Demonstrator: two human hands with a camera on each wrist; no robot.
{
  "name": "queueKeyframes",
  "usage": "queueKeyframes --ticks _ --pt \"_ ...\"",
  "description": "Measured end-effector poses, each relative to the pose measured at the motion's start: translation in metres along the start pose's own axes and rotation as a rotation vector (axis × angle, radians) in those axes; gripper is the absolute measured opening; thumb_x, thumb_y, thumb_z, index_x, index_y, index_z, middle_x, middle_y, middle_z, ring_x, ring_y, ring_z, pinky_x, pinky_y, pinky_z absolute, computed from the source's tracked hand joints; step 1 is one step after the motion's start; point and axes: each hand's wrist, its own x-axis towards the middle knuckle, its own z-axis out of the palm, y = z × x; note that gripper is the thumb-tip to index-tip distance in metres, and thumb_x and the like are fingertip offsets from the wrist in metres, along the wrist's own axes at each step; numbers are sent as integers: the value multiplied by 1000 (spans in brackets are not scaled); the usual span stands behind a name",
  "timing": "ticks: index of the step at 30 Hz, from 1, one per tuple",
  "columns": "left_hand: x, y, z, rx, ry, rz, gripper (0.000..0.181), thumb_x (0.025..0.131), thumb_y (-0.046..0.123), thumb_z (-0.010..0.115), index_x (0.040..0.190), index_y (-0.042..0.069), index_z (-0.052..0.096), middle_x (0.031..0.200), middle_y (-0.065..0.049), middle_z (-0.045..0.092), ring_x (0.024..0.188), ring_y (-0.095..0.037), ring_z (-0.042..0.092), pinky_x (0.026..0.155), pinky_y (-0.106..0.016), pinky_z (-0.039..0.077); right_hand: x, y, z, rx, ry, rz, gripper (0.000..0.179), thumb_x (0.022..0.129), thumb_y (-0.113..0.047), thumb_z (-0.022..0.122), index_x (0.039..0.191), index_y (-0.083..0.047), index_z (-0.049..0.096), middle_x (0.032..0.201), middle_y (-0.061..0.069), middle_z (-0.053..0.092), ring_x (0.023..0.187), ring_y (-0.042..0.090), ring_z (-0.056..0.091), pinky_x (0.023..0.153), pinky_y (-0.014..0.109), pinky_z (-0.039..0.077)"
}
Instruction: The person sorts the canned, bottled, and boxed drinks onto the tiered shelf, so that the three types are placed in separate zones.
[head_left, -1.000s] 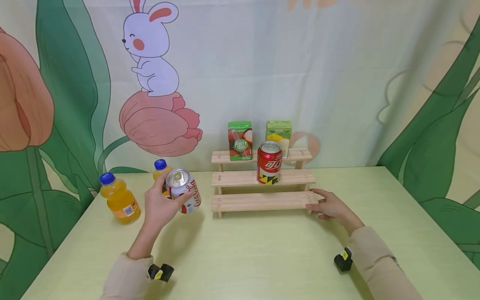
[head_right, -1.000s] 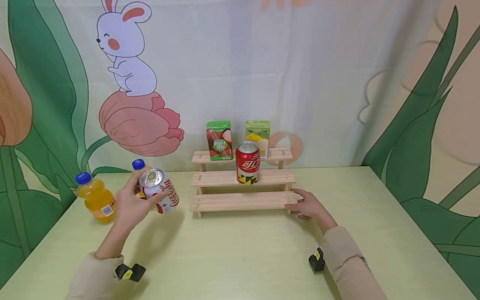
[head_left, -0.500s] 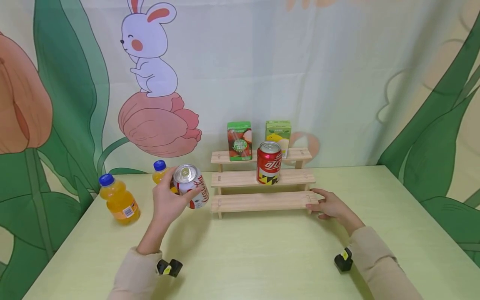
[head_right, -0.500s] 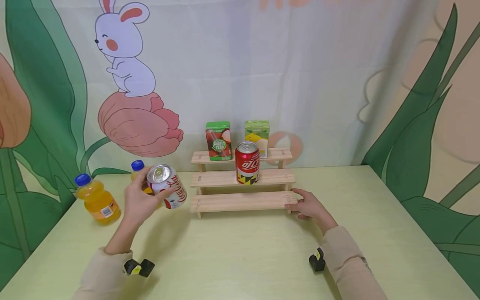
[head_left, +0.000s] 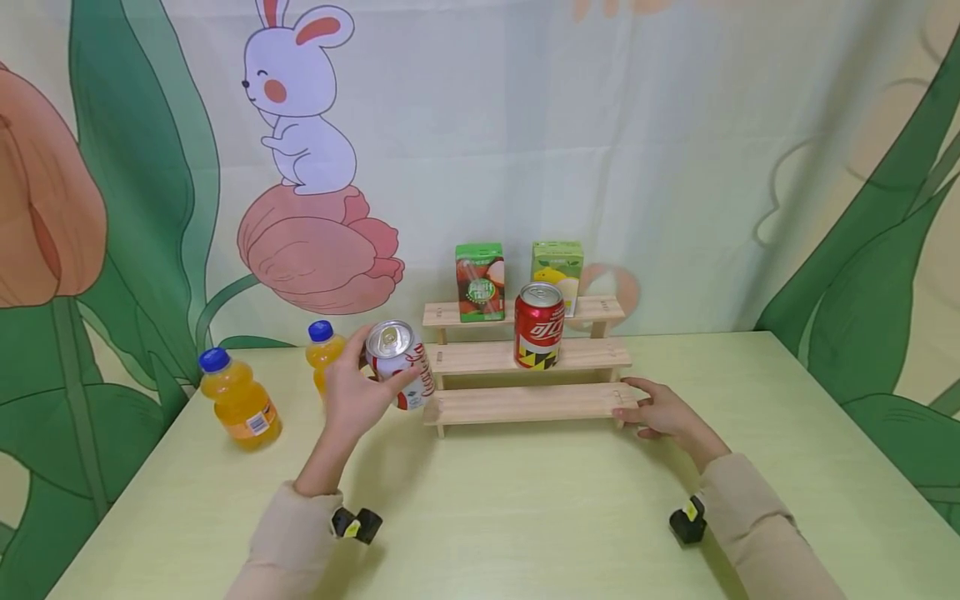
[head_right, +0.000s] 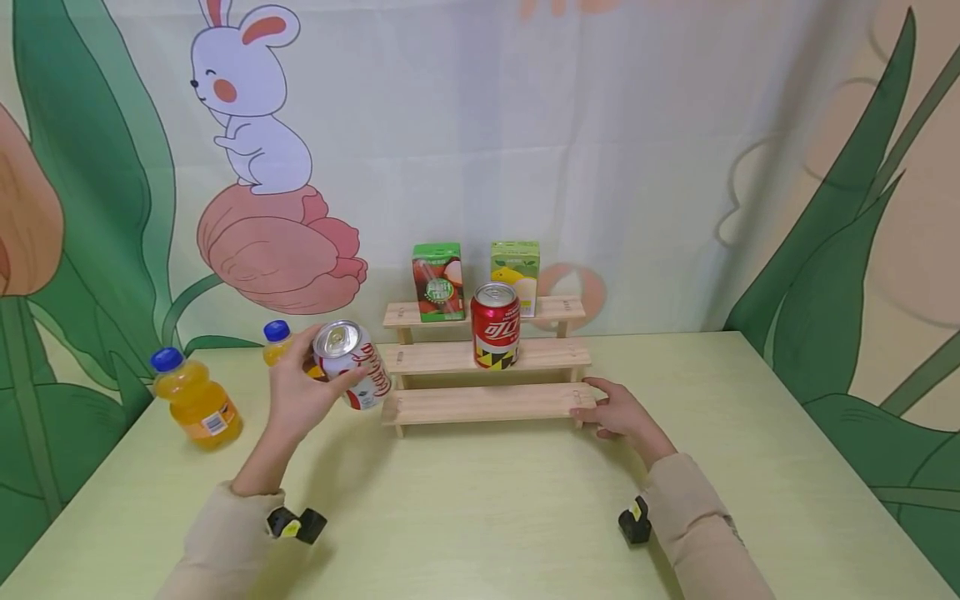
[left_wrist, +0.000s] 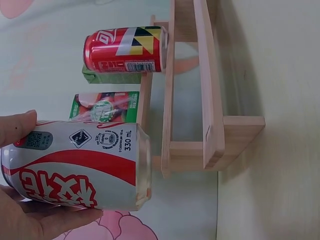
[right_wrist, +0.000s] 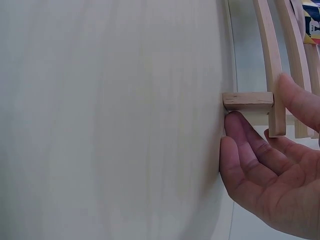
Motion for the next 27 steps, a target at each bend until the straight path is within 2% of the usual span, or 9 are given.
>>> queueKeyframes --ticks 9,17,27 --pt "5 8 10 -39 -8 -16 67 69 19 80 126 6 47 115 -12 58 104 -28 55 87 -40 47 0 0 0 6 -3 -4 75 84 -18 66 142 1 21 102 15 56 72 12 57 53 23 49" --pt "9 12 21 -66 -9 29 65 69 17 80 124 3 47 114 -14 58 103 -29 56 86 -39 48 1 4 -1 8 -1 -8 76 84 -20 66 142 1 21 98 12 56 70 12 56 55 23 49" --pt "16 16 35 -57 -31 60 66 69 17 80 123 1 47 113 -15 59 102 -28 56 87 -40 47 1 4 -1 12 1 -7 76 84 -21 67 141 0 22 98 12 56 72 13 55 57 25 50"
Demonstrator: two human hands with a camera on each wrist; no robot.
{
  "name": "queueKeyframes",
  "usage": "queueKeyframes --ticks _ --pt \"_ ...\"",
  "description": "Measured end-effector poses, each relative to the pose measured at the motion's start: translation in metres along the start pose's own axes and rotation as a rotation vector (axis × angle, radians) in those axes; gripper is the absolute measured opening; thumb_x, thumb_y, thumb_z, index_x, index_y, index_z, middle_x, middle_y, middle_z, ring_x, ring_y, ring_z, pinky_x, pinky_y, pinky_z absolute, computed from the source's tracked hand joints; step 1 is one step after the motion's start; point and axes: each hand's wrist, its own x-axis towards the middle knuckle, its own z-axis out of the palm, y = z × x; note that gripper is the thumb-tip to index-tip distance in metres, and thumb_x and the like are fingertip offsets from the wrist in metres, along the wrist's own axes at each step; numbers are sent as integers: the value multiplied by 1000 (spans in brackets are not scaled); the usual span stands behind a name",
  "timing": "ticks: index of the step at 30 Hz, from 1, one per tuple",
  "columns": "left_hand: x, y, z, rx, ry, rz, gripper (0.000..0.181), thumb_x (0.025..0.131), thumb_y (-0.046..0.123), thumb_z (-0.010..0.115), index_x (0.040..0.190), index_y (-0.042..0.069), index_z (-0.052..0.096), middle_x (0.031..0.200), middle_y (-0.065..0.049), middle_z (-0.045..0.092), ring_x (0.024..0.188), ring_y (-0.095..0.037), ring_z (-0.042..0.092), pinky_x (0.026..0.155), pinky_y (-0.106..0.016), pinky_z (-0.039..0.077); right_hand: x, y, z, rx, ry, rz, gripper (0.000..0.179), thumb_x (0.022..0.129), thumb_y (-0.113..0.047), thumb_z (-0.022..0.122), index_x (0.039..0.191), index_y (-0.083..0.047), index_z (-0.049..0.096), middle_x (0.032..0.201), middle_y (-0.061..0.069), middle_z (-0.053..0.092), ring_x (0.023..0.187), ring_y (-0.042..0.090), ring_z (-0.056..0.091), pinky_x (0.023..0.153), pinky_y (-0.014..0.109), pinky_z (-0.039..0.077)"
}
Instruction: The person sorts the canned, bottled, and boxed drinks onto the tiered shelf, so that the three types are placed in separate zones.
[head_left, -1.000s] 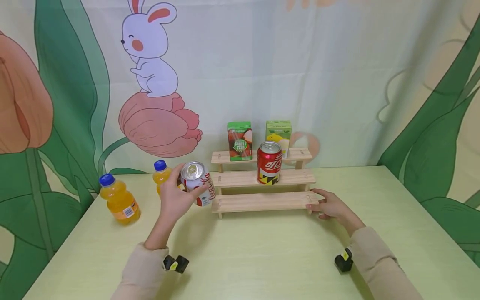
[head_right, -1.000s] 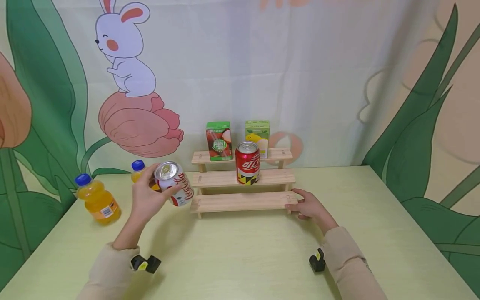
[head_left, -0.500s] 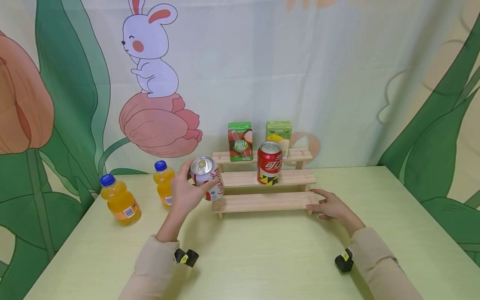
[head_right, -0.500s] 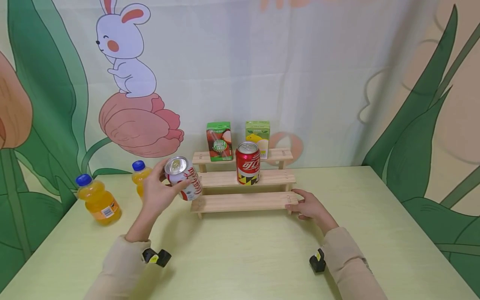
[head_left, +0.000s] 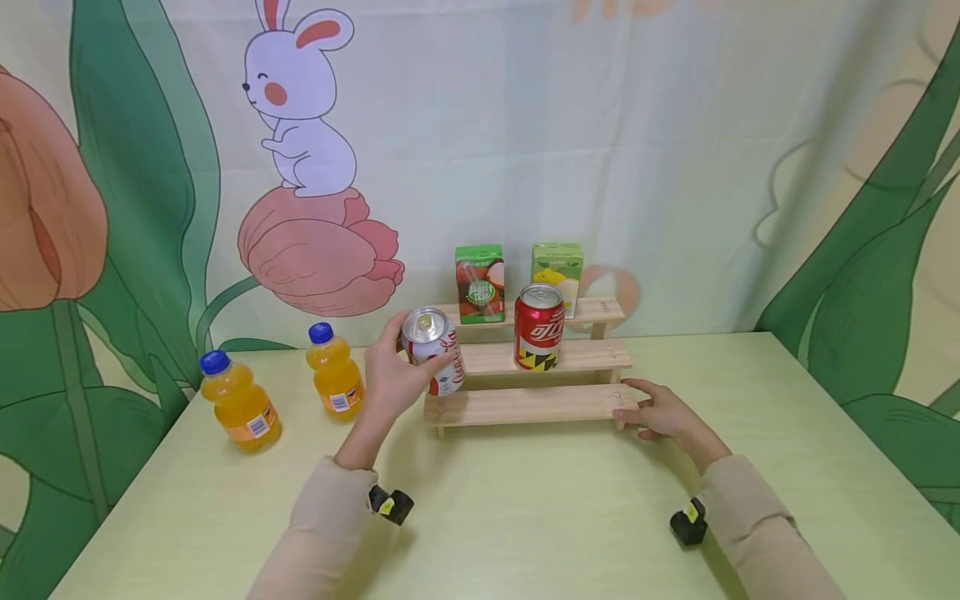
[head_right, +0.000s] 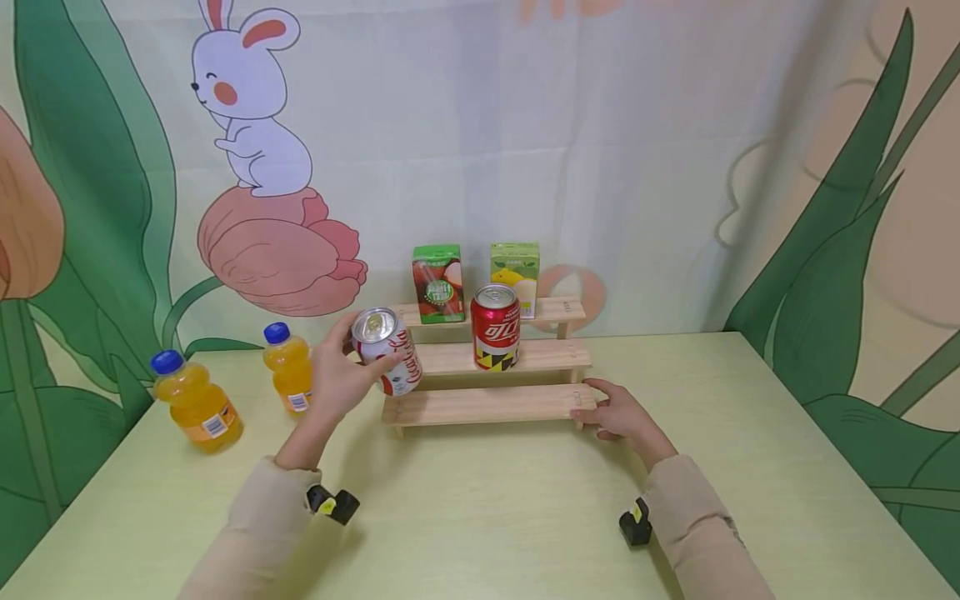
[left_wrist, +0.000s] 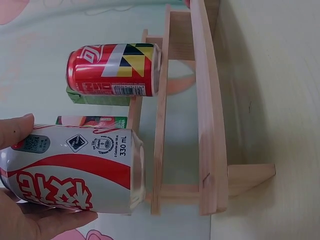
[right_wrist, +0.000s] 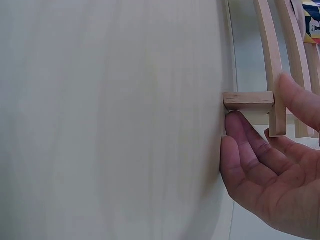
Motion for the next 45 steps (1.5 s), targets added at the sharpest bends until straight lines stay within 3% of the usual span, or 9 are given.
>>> queueKeyframes --ticks 12,23,35,45 --pt "8 1 17 -29 29 45 62 67 16 81 119 0 50 108 -15 61 95 -26 59 80 -37 51 0 1 -1 5 2 8 77 83 -22 67 142 -1 22 95 11 55 69 13 55 56 24 50" --pt "17 5 29 -35 11 -18 67 67 16 81 123 1 48 114 -15 59 103 -27 56 87 -38 48 0 -1 0 3 0 5 76 84 -21 66 142 1 21 97 12 57 71 13 55 55 24 49" --pt "25 9 40 -14 4 -89 68 68 17 80 126 4 46 117 -14 57 104 -26 55 87 -38 48 0 0 0 9 0 2 76 84 -21 66 142 1 21 98 12 57 72 13 56 56 24 49" --pt "31 12 50 -14 -37 -100 69 71 18 79 129 5 44 120 -14 55 106 -26 53 87 -38 48 -1 -1 0 12 -1 1 76 84 -20 66 142 1 21 96 10 57 71 13 55 56 24 49"
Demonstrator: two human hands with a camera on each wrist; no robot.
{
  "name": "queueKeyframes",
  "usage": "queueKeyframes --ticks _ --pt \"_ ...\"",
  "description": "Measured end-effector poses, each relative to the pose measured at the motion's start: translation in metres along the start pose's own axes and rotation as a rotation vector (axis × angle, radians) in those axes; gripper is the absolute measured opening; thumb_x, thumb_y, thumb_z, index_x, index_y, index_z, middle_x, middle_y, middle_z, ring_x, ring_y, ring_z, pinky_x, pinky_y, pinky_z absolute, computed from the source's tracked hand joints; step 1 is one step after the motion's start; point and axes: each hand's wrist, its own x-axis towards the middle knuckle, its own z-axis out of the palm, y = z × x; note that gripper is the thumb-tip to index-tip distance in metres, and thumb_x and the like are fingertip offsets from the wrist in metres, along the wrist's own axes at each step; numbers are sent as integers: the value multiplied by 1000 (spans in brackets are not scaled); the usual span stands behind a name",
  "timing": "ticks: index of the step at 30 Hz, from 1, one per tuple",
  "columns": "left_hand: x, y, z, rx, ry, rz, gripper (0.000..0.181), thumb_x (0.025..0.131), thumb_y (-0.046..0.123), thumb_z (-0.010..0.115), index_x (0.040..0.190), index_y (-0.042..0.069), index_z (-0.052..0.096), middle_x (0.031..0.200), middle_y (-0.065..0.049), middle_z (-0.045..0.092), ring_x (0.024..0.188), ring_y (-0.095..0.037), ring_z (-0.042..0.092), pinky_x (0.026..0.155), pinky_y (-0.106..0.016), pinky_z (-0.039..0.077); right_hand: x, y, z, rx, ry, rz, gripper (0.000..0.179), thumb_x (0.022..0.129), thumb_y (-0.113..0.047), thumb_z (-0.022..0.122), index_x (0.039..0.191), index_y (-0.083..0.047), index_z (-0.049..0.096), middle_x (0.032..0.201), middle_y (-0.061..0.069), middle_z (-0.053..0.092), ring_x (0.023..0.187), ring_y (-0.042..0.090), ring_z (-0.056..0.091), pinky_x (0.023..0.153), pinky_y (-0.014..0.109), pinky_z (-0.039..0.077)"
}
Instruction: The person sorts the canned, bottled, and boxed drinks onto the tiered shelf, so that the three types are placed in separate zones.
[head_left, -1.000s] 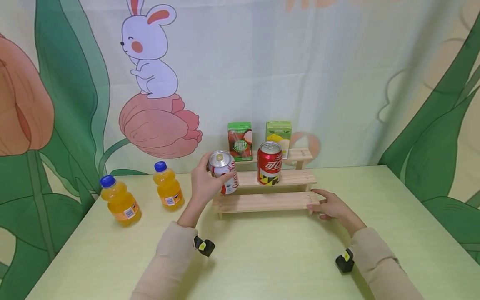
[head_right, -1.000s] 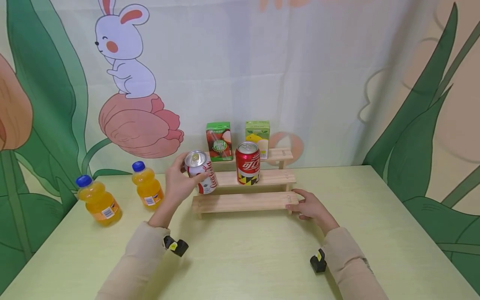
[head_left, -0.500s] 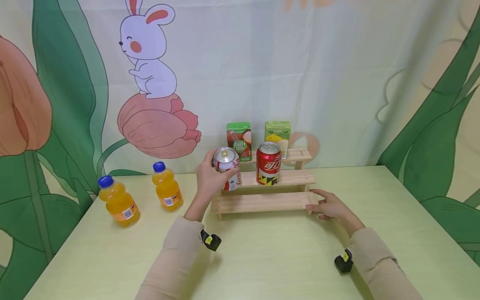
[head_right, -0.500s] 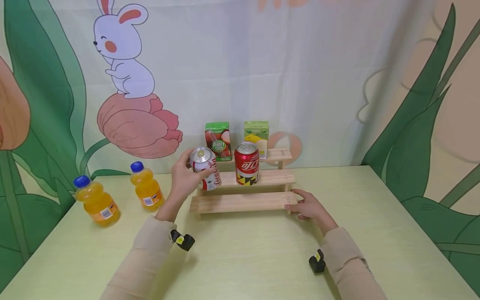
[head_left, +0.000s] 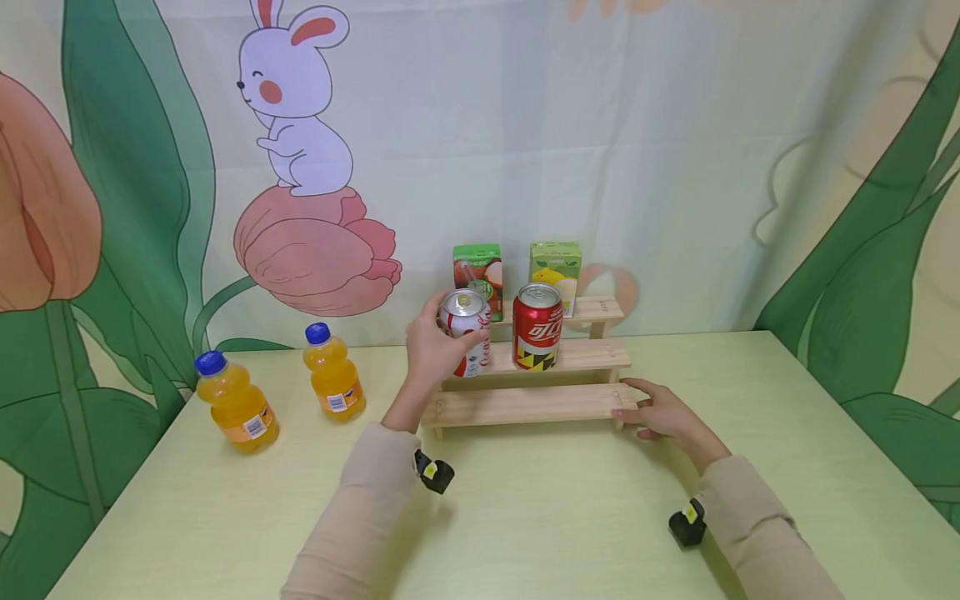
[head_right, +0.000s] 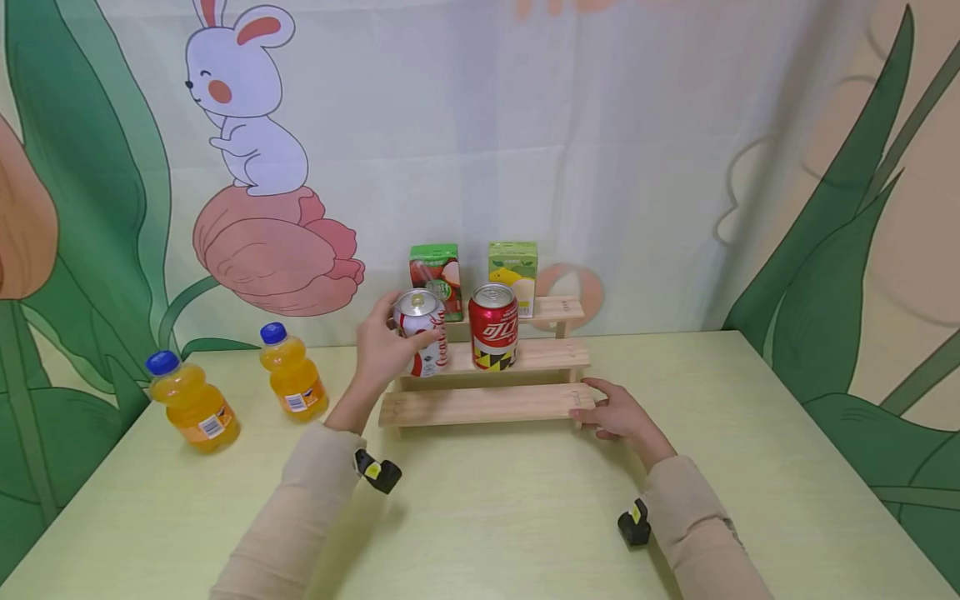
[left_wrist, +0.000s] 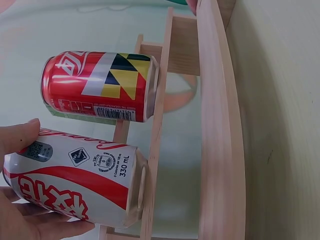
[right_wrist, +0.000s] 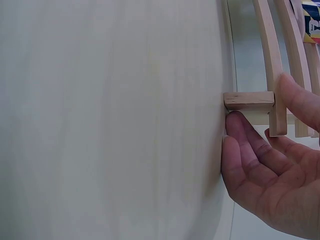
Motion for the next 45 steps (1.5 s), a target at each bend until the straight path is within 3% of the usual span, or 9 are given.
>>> queueKeyframes --ticks 6,13,23,33,38,45 --pt "2 -1 7 6 -22 -7 70 73 21 77 132 6 41 121 -14 53 107 -26 52 87 -39 48 -1 0 0 -5 8 -4 75 84 -20 66 142 0 22 97 11 56 71 12 56 55 24 49" --pt "4 0 16 36 -29 30 72 75 23 76 134 6 39 124 -13 50 111 -25 49 89 -38 46 -1 1 -1 -3 3 -3 76 84 -20 67 142 1 22 98 14 56 72 12 56 57 25 50" --pt "6 0 22 73 -27 46 73 75 27 75 135 9 38 117 -12 47 109 -25 46 88 -38 47 -3 -2 -1 -19 -7 -8 78 84 -22 66 141 3 20 97 12 56 72 12 56 58 26 50" --pt "3 -2 12 57 -79 33 73 77 25 74 136 6 35 123 -13 45 111 -26 46 89 -37 47 -2 -1 0 -15 -8 -2 79 83 -23 67 141 2 20 97 12 55 72 12 56 58 26 50" --pt "-4 -6 5 47 -80 33 65 78 20 73 133 5 40 123 -13 47 112 -28 46 90 -39 45 0 1 -1 -17 -9 6 82 82 -25 69 142 1 20 99 13 54 72 11 56 59 25 50" --pt "-16 -11 -5 9 -56 78 60 77 18 73 129 4 45 124 -14 50 108 -28 50 88 -40 46 0 0 -1 -6 -13 4 78 83 -22 67 142 1 20 96 11 56 70 12 55 56 24 49"
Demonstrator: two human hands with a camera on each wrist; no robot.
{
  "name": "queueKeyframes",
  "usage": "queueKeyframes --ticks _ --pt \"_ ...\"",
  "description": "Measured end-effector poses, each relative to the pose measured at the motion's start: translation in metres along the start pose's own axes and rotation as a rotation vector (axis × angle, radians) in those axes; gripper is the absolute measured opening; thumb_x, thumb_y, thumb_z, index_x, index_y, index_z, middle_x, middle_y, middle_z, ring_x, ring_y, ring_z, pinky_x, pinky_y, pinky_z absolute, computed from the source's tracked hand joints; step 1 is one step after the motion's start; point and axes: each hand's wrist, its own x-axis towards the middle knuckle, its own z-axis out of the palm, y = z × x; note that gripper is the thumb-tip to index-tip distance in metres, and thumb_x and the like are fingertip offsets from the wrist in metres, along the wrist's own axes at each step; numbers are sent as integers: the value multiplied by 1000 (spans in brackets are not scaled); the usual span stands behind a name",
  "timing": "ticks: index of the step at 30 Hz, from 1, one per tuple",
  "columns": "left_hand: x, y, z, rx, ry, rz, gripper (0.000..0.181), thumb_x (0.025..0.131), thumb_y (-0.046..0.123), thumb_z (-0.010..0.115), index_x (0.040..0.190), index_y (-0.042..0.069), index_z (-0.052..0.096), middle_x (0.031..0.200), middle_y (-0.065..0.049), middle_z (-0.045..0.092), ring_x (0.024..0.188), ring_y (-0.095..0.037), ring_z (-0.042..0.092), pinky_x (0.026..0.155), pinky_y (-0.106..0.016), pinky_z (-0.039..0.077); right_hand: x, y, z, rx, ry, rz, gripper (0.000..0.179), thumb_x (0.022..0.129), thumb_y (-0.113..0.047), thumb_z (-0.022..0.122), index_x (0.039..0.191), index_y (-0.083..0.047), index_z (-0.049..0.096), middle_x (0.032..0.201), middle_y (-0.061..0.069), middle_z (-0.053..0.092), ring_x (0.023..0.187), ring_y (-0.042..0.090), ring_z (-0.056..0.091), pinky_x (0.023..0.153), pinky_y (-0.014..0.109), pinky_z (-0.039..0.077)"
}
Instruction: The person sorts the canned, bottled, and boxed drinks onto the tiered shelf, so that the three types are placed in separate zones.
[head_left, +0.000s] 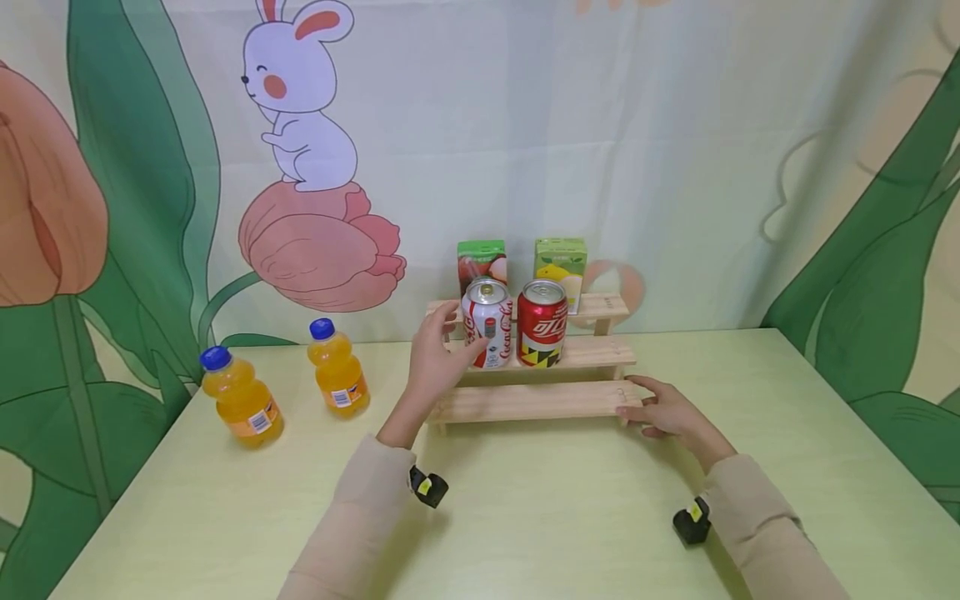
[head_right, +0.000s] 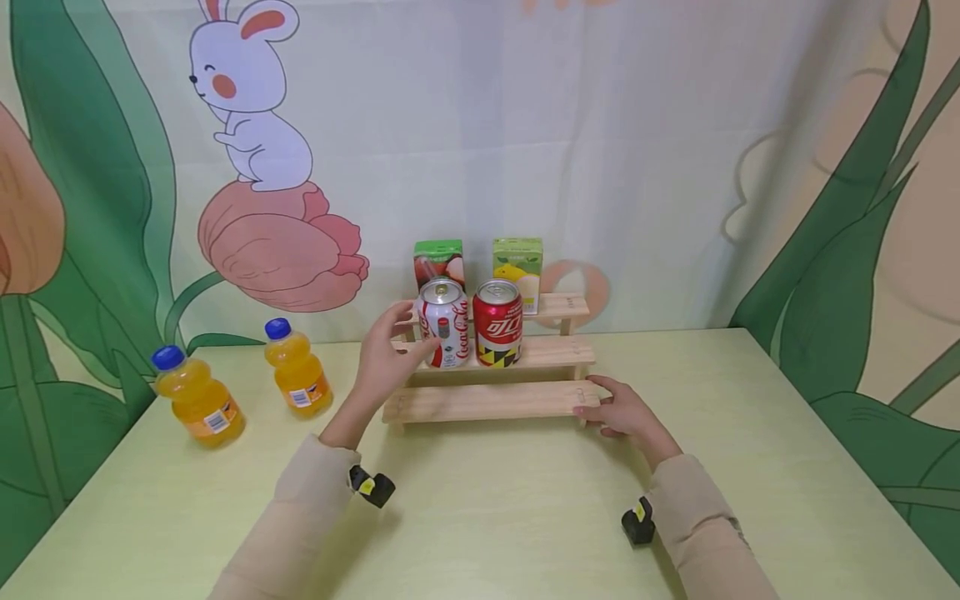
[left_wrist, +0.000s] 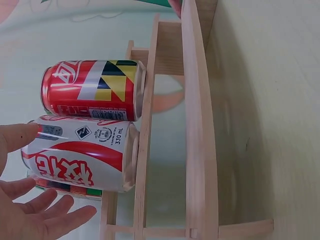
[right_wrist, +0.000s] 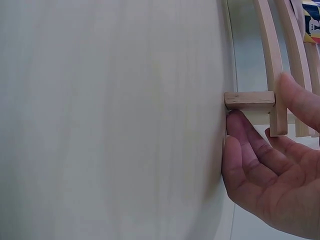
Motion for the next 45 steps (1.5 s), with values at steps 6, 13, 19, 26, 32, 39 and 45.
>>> queueKeyframes --ticks 6,13,19,26,32,39,45 --pt "-9 -1 -7 -40 25 39 57 76 13 72 127 1 47 121 -18 52 105 -31 52 80 -47 49 1 1 -2 -7 -5 -10 76 85 -20 65 142 1 19 96 12 56 70 13 54 55 24 48" --pt "-19 -1 -16 -37 15 19 59 77 14 72 128 2 46 120 -15 52 106 -29 51 81 -46 49 1 1 0 8 6 2 76 84 -20 66 142 -1 21 98 12 53 71 13 54 56 23 48" --pt "-26 -7 -27 -11 23 7 60 77 15 72 129 1 45 122 -16 51 108 -31 51 82 -47 49 1 1 1 2 11 6 76 84 -21 66 142 -1 21 98 12 54 72 13 55 57 25 49" --pt "-36 -15 -40 0 5 7 60 78 17 72 129 2 45 122 -17 51 107 -31 52 81 -47 49 1 1 0 5 9 10 77 84 -22 66 143 -1 20 100 12 55 73 13 55 58 25 48" --pt "-41 -24 -50 -4 -19 -20 60 79 16 72 129 1 44 123 -17 50 109 -33 51 82 -48 48 0 1 0 9 2 12 77 85 -22 66 143 -1 20 101 13 55 74 12 55 58 25 48" --pt "-44 -36 -67 34 -6 -75 60 80 14 70 131 1 42 124 -18 48 110 -33 50 84 -48 47 -1 -1 -1 17 -1 11 77 84 -23 66 143 -2 20 101 14 55 72 13 54 57 23 48" --pt "-47 -46 -80 88 18 -110 60 81 16 70 131 2 41 124 -17 48 111 -33 50 87 -46 47 -4 -1 -2 26 -32 -16 82 82 -27 68 142 -1 19 101 14 55 72 12 54 58 22 48"
